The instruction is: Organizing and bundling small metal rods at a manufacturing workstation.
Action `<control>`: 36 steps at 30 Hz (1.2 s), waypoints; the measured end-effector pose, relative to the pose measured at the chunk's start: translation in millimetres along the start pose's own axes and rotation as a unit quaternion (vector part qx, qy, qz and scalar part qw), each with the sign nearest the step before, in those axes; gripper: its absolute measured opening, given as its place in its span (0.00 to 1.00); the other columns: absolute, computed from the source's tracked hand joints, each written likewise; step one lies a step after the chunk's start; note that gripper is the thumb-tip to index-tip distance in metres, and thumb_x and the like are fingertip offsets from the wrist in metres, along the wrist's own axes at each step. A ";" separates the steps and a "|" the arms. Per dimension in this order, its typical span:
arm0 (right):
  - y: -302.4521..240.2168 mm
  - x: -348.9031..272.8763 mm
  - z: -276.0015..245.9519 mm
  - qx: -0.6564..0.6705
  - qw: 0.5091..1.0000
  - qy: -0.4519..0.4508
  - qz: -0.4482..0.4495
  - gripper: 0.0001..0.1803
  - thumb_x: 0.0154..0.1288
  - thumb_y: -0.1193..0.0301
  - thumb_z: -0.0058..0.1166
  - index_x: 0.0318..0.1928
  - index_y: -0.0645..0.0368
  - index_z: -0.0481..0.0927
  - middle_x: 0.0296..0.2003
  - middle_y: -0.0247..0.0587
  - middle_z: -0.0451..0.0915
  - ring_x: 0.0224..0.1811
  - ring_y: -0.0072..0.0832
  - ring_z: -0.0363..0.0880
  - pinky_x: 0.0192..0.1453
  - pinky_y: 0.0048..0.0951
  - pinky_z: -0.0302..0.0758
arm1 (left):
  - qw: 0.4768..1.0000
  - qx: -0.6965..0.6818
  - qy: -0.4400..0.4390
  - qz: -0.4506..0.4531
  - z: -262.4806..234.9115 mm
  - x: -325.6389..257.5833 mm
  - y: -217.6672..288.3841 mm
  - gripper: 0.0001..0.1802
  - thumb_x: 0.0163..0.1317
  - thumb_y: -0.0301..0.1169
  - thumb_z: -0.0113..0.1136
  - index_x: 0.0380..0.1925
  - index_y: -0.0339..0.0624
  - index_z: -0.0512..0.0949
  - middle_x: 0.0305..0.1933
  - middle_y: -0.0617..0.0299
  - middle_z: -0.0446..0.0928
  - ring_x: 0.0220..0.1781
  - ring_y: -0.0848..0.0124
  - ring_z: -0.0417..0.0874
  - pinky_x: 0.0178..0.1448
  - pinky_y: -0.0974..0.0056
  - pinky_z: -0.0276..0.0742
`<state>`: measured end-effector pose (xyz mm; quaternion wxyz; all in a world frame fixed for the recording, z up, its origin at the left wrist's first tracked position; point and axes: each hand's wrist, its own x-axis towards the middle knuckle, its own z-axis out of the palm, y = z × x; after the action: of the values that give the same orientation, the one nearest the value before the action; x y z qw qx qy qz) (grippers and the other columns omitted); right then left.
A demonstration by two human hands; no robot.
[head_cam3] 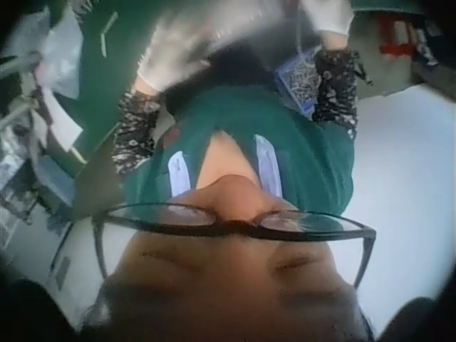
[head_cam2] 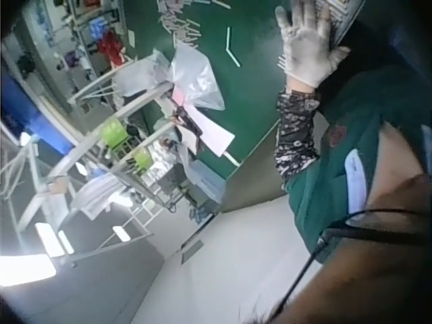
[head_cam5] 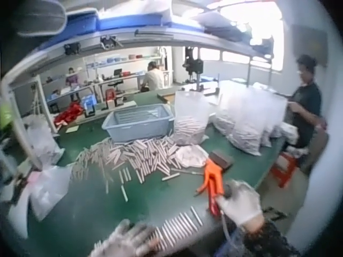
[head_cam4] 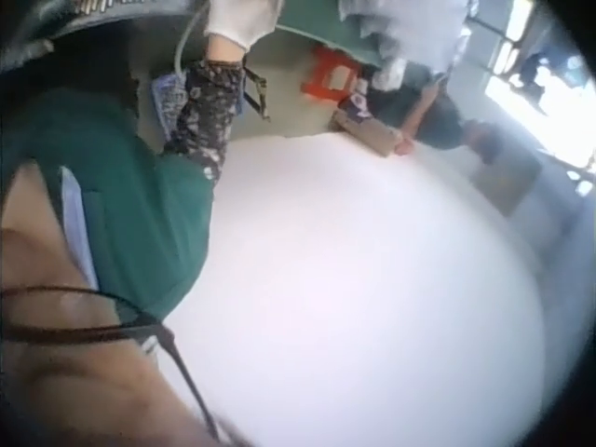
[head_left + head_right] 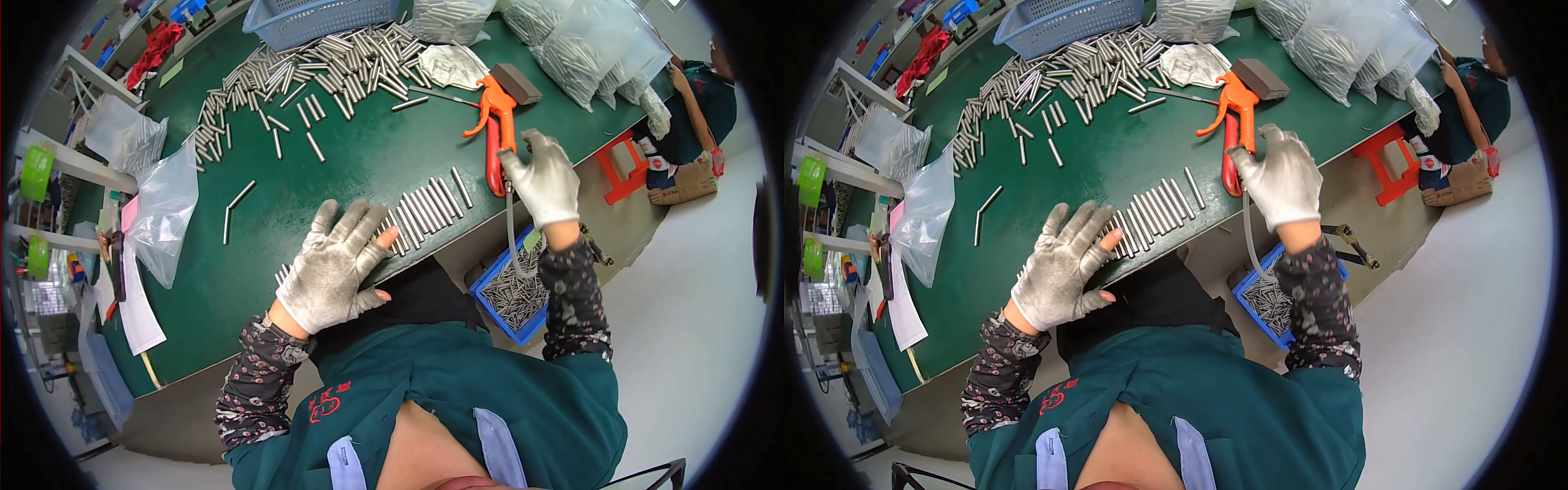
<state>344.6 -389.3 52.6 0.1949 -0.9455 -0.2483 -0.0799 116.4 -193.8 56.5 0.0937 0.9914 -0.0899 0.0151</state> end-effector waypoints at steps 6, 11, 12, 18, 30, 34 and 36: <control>3.2 43.4 17.6 -0.051 0.987 -0.129 0.076 0.26 0.52 0.45 0.51 0.33 0.57 0.81 0.31 0.50 0.82 0.38 0.46 0.81 0.41 0.43 0.76 | 0.999 0.030 0.019 -0.017 -16.7 0.6 -9.8 0.41 0.52 0.56 0.57 0.62 0.44 0.65 0.66 0.49 0.62 0.69 0.51 0.60 0.72 0.42 0.45; 12.1 45.8 25.2 -0.020 0.990 -0.109 0.089 0.26 0.53 0.46 0.50 0.31 0.58 0.80 0.29 0.50 0.82 0.37 0.47 0.81 0.41 0.44 0.75 | 0.999 0.035 0.038 -0.010 -28.8 8.5 -16.2 0.40 0.53 0.56 0.56 0.61 0.43 0.66 0.66 0.49 0.62 0.69 0.50 0.61 0.73 0.43 0.45; 18.5 45.6 28.4 -0.003 0.989 -0.107 0.098 0.25 0.53 0.47 0.50 0.30 0.58 0.80 0.26 0.49 0.81 0.33 0.44 0.81 0.38 0.42 0.75 | 0.999 0.033 0.042 -0.005 -30.0 10.1 -16.5 0.40 0.53 0.56 0.56 0.61 0.43 0.66 0.66 0.49 0.62 0.69 0.50 0.61 0.73 0.43 0.46; 29.3 21.8 10.7 0.497 0.822 -0.163 0.224 0.14 0.55 0.65 0.58 0.35 0.63 0.75 0.18 0.36 0.74 0.15 0.20 0.73 0.19 0.23 0.69 | 0.997 0.041 0.069 0.002 -42.2 21.1 -12.8 0.38 0.50 0.47 0.63 0.61 0.45 0.66 0.66 0.50 0.62 0.69 0.52 0.62 0.72 0.43 0.49; -1.6 -91.6 -35.1 0.584 0.759 -0.284 0.040 0.26 0.51 0.69 0.63 0.51 0.63 0.73 0.32 0.33 0.77 0.29 0.20 0.74 0.37 0.22 0.73 | 0.953 0.236 0.176 0.078 -76.9 99.1 -1.7 0.05 0.51 0.37 0.58 0.25 0.50 0.77 0.22 0.69 0.74 0.31 0.71 0.77 0.42 0.65 0.70; 15.0 -96.4 -27.5 0.662 0.569 -0.482 0.077 0.28 0.52 0.64 0.62 0.53 0.63 0.73 0.34 0.38 0.79 0.29 0.20 0.75 0.31 0.20 0.73 | 0.941 0.259 0.122 0.180 -62.9 121.2 32.9 0.04 0.48 0.34 0.57 0.26 0.55 0.76 0.24 0.71 0.74 0.32 0.72 0.76 0.40 0.63 0.69; 22.8 -106.4 -21.2 0.694 0.530 -0.473 0.119 0.28 0.52 0.65 0.62 0.53 0.63 0.73 0.36 0.40 0.79 0.29 0.21 0.76 0.32 0.20 0.74 | 0.951 0.232 0.051 0.197 -52.0 133.6 38.2 0.10 0.46 0.33 0.60 0.32 0.54 0.78 0.32 0.68 0.76 0.41 0.70 0.77 0.46 0.62 0.70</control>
<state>263.0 -462.9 38.0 0.6514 -0.4336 -0.1663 0.6000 240.3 -244.3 120.7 -0.1393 0.9463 -0.2726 0.1038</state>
